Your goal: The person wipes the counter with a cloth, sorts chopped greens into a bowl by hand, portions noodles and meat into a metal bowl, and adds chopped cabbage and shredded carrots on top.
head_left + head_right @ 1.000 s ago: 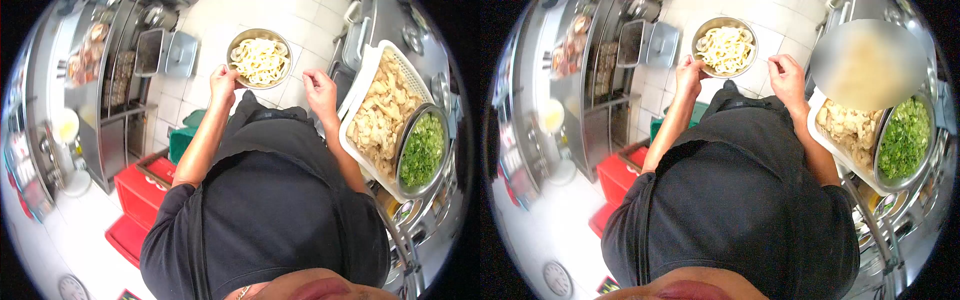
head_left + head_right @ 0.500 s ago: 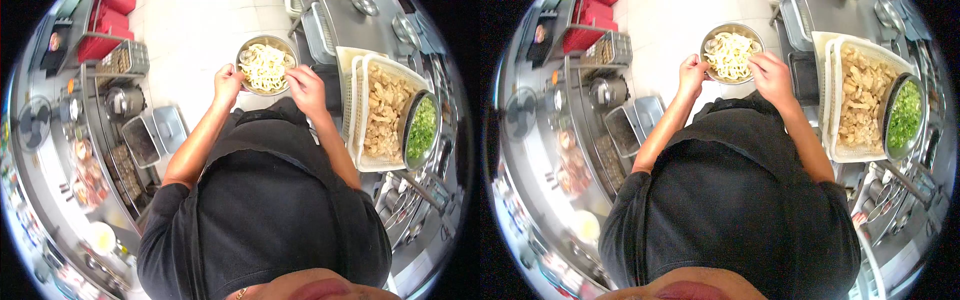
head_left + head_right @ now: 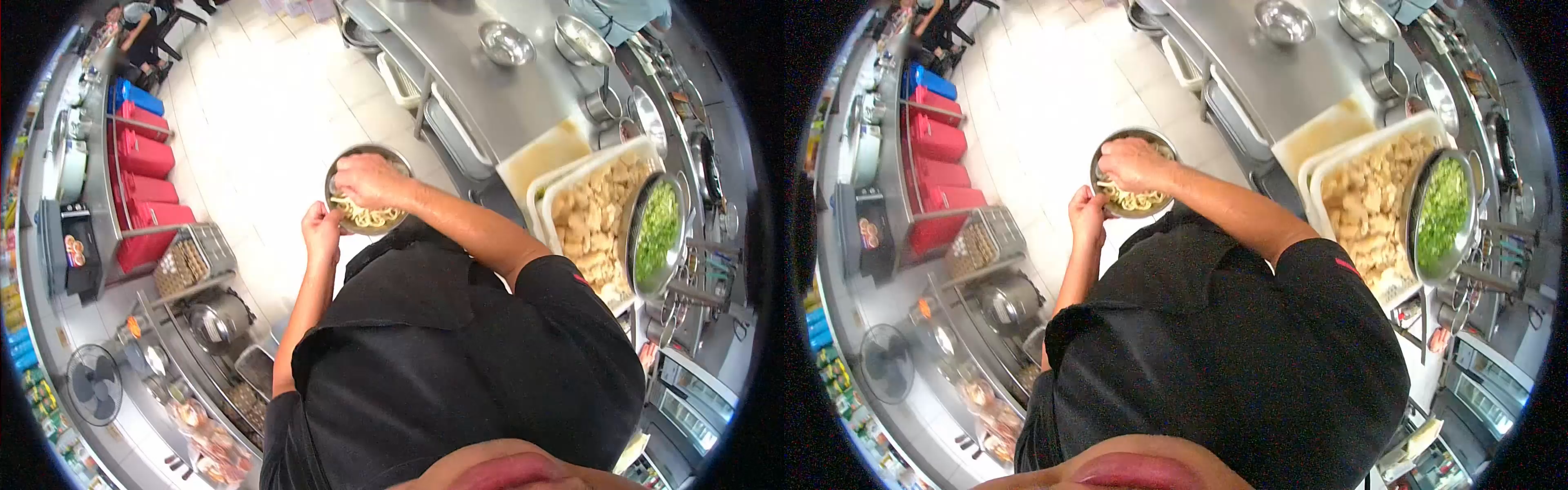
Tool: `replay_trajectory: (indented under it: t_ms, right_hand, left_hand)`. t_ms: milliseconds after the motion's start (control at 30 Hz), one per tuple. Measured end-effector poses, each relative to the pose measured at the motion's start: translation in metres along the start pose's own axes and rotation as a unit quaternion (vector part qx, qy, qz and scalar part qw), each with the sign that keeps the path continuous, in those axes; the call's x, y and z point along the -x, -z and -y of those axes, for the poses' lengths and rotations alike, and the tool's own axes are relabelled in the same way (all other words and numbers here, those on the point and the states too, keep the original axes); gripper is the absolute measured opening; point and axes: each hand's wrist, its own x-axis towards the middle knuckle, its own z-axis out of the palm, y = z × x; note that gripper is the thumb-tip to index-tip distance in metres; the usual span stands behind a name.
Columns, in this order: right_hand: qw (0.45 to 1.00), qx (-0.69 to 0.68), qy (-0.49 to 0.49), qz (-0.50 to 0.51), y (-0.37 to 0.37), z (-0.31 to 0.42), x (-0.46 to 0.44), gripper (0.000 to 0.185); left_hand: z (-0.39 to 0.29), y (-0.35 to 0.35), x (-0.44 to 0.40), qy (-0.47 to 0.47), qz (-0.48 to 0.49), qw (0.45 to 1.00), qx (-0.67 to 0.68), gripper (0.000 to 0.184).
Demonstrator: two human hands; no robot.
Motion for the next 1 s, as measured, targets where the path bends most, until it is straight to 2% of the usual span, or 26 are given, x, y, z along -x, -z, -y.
replay_trajectory:
  t_ms: [33, 100, 300, 433, 500, 567, 600, 633, 667, 700, 800, 900, 1000]
  right_hand:
    - [1.0, -0.012, 0.007, 0.0, 0.004, -0.007, -0.013, 0.011]
    - [0.997, -0.016, 0.045, -0.062, 0.008, -0.025, -0.041, 0.013]
    - [0.957, -0.235, -0.075, -0.155, 0.048, -0.07, -0.101, 0.01]
    - [0.946, -0.213, -0.126, -0.208, 0.074, -0.12, -0.113, 0.008]
    - [0.946, -0.122, -0.119, -0.276, 0.077, -0.155, -0.117, 0.008]
    - [0.899, -0.236, -0.196, -0.314, 0.081, -0.185, -0.119, 0.006]
    - [0.891, -0.198, -0.281, -0.297, 0.091, -0.2, -0.119, 0.005]
    - [0.873, -0.25, -0.266, -0.324, 0.099, -0.214, -0.119, 0.004]
    - [0.855, -0.269, -0.277, -0.345, 0.109, -0.218, -0.125, 0.005]
    - [0.837, -0.28, -0.287, -0.372, 0.12, -0.221, -0.132, 0.008]
    - [0.87, -0.171, -0.318, -0.335, 0.148, -0.226, -0.149, 0.013]
    - [0.894, -0.063, -0.3, -0.326, 0.163, -0.243, -0.177, 0.013]
    - [0.902, 0.007, -0.317, -0.295, 0.162, -0.271, -0.185, 0.016]
  left_hand:
    - [-0.005, 0.002, -0.015, -0.006, -0.001, 1.0, -0.016, 0.023]
    - [-0.024, -0.006, -0.044, -0.017, -0.007, 1.0, -0.009, 0.022]
    - [-0.064, -0.037, -0.119, 0.002, -0.005, 1.0, 0.03, 0.025]
    - [-0.074, -0.064, -0.183, 0.033, 0.037, 0.999, 0.023, 0.021]
    - [-0.087, -0.085, -0.211, 0.046, 0.055, 0.997, -0.026, 0.015]
    - [-0.087, -0.1, -0.249, 0.021, 0.083, 0.994, -0.071, 0.009]
    - [-0.1, -0.11, -0.259, 0.004, 0.115, 0.99, -0.076, 0.007]
    - [-0.097, -0.115, -0.28, -0.011, 0.128, 0.988, -0.09, 0.008]
    - [-0.1, -0.124, -0.296, 0.03, 0.153, 0.988, -0.015, 0.011]
    - [-0.113, -0.133, -0.307, 0.044, 0.173, 0.984, -0.006, 0.015]
    - [-0.139, -0.158, -0.347, 0.063, 0.219, 0.974, -0.002, 0.015]
    - [-0.16, -0.184, -0.393, 0.066, 0.262, 0.962, -0.036, 0.016]
    - [-0.165, -0.207, -0.419, 0.079, 0.289, 0.953, -0.054, 0.017]
